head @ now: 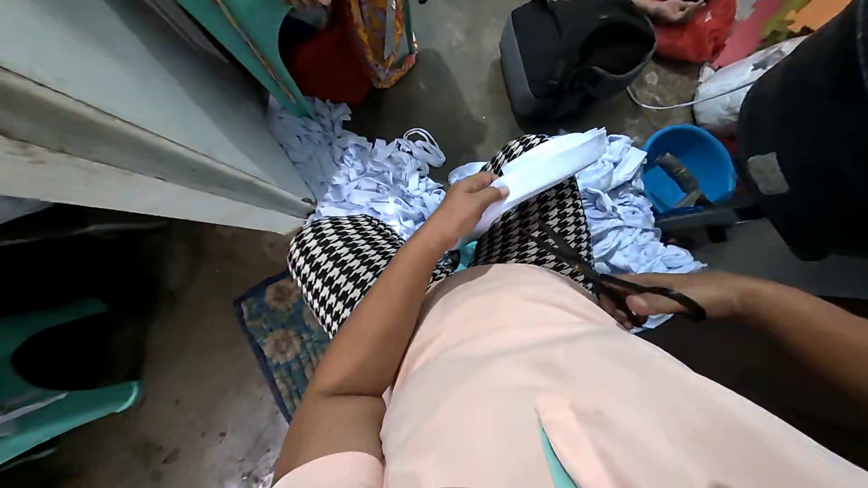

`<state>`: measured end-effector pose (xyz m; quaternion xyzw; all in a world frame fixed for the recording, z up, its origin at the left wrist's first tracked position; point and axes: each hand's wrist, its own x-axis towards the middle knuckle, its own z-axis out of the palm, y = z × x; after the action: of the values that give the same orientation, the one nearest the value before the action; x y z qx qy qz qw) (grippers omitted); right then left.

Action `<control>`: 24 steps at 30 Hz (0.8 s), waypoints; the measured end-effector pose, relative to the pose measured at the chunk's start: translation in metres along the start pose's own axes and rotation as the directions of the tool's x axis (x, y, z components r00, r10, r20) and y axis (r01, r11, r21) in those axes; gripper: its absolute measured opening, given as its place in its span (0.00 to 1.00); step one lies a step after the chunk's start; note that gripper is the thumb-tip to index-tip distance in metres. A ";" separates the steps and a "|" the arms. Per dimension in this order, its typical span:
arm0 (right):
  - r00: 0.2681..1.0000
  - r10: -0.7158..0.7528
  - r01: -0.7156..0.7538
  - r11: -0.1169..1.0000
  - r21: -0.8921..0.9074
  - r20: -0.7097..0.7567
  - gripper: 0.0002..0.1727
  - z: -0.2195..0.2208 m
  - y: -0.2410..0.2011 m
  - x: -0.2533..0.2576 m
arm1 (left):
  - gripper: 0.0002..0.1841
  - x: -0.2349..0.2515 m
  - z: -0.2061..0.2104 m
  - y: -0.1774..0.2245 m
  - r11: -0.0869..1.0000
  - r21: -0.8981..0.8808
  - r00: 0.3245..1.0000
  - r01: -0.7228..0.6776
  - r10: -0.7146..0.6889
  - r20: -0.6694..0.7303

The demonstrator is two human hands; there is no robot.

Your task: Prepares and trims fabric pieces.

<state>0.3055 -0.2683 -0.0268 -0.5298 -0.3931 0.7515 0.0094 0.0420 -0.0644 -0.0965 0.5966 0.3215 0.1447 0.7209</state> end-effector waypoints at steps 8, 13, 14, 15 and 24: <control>0.976 -0.160 0.164 0.986 0.020 -0.146 0.49 0.011 -0.018 0.036 | 0.11 -0.007 0.011 0.012 1.000 -0.024 0.997 -0.003 0.002 -0.072; 0.953 -0.208 0.220 0.975 0.033 -0.220 0.37 0.018 -0.022 0.045 | 0.11 -0.010 0.017 0.016 1.000 -0.002 0.994 -0.011 0.011 -0.106; 0.951 -0.208 0.222 0.974 0.036 -0.230 0.35 0.019 -0.023 0.046 | 0.10 -0.010 0.019 0.016 1.000 0.008 0.994 -0.021 0.022 -0.104; 0.950 -0.210 0.223 0.974 0.031 -0.233 0.34 0.020 -0.025 0.048 | 0.10 -0.010 0.020 0.016 0.999 0.014 0.994 -0.033 0.034 -0.100; 0.932 -0.247 0.278 0.957 0.084 -0.266 0.40 0.022 -0.022 0.053 | 0.11 -0.008 0.026 0.014 0.996 0.057 0.992 -0.069 0.074 -0.103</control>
<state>0.2558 -0.2430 -0.0520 -0.5621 -0.4101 0.6922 0.1918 0.0548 -0.0860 -0.0790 0.6184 0.3413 0.1930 0.6811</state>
